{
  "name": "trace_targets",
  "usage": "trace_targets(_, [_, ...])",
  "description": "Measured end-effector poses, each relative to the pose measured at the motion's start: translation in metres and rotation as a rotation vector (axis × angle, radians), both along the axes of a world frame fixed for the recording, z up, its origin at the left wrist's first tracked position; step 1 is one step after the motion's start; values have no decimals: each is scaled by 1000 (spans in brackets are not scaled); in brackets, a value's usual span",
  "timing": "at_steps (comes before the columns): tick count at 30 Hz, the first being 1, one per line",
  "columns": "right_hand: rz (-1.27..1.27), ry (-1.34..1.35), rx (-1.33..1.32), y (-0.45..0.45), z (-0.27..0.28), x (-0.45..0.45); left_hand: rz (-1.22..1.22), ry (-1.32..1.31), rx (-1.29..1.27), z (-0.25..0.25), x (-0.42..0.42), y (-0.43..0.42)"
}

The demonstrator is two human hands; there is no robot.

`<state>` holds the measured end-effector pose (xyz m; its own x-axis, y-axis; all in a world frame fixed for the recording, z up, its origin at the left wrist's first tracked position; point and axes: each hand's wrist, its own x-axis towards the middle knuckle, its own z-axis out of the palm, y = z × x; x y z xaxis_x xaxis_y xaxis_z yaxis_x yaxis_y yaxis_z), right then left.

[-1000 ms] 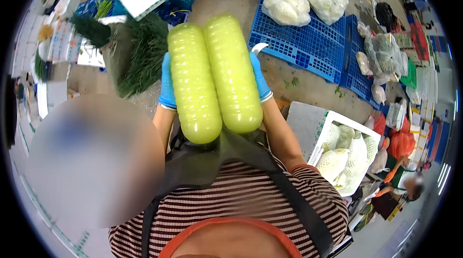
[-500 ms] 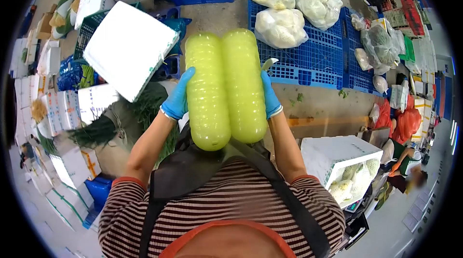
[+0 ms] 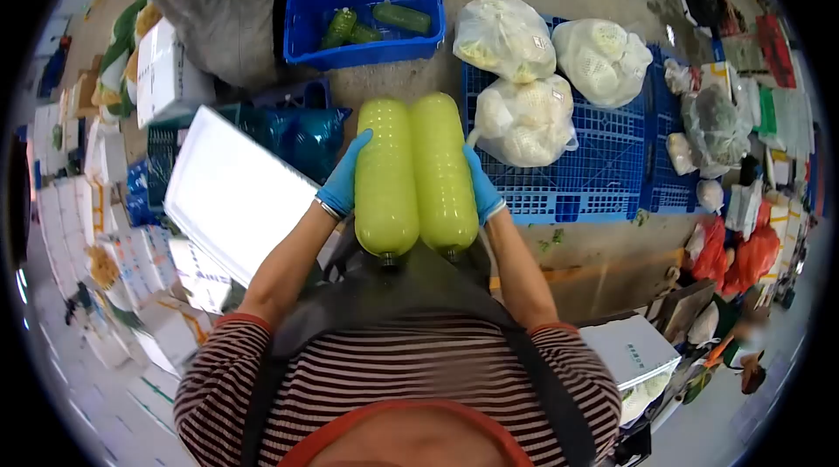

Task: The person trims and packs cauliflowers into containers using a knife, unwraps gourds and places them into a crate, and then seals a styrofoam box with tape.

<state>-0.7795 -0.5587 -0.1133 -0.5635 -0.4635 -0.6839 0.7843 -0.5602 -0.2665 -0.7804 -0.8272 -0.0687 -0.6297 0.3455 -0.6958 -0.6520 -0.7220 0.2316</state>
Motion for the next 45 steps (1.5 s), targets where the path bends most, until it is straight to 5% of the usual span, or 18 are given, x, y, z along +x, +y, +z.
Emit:
trace_targets(4, [130,22,60,-23,-4,-135,2,-88,-64,-26,-119,-24])
trace_targets(11, [94,-71,-43,-60,-109,-307,-38,-132,-34,-114,-289,-56])
trace_targets(17, [80,-75,74,-104,-233,-423,-225,-158,-155,-251,-425,-99])
trace_targets(23, [201,-128,183,-143,-360,-514,-342,-295,-17,-406,-521,-147])
trace_targets(31, [946,320,710,-169,-481,-582,-351,-488,113,-540,-556,-167])
trace_targets(32, [876,296,704,-176,-499,-581,-354,-494,108,-543,-558,-168])
trace_targets(33, [954,254,681,-179,-508,-574,-465,-390,-91,-545,-557,-165])
trace_targets(35, [1104,193,642,-188,-498,-578,-676,-149,-495,-550,-562,-155])
trace_targets(36, [1059,165,591,-195,-477,-573,-705,-68,-455,-574,-560,-161])
trace_targets(37, [1116,262,720,-199,-436,-586,-628,-191,-527,-563,-561,-148])
trace_targets(39, [1050,346,948,-199,-438,-570,-943,-233,-727,-527,-564,-140])
trace_targets(40, [1023,361,1041,-195,-433,-564,-865,-275,-579,-520,-552,-139])
trace_targets(41, [1016,333,1091,-189,-411,-559,-856,-219,-662,-494,-546,-129])
trace_targets(43, [940,357,1147,-173,-376,-536,-989,156,-883,-531,-508,-147])
trace_targets(45, [795,467,1166,-153,-354,-509,-764,164,-999,-502,-483,-148])
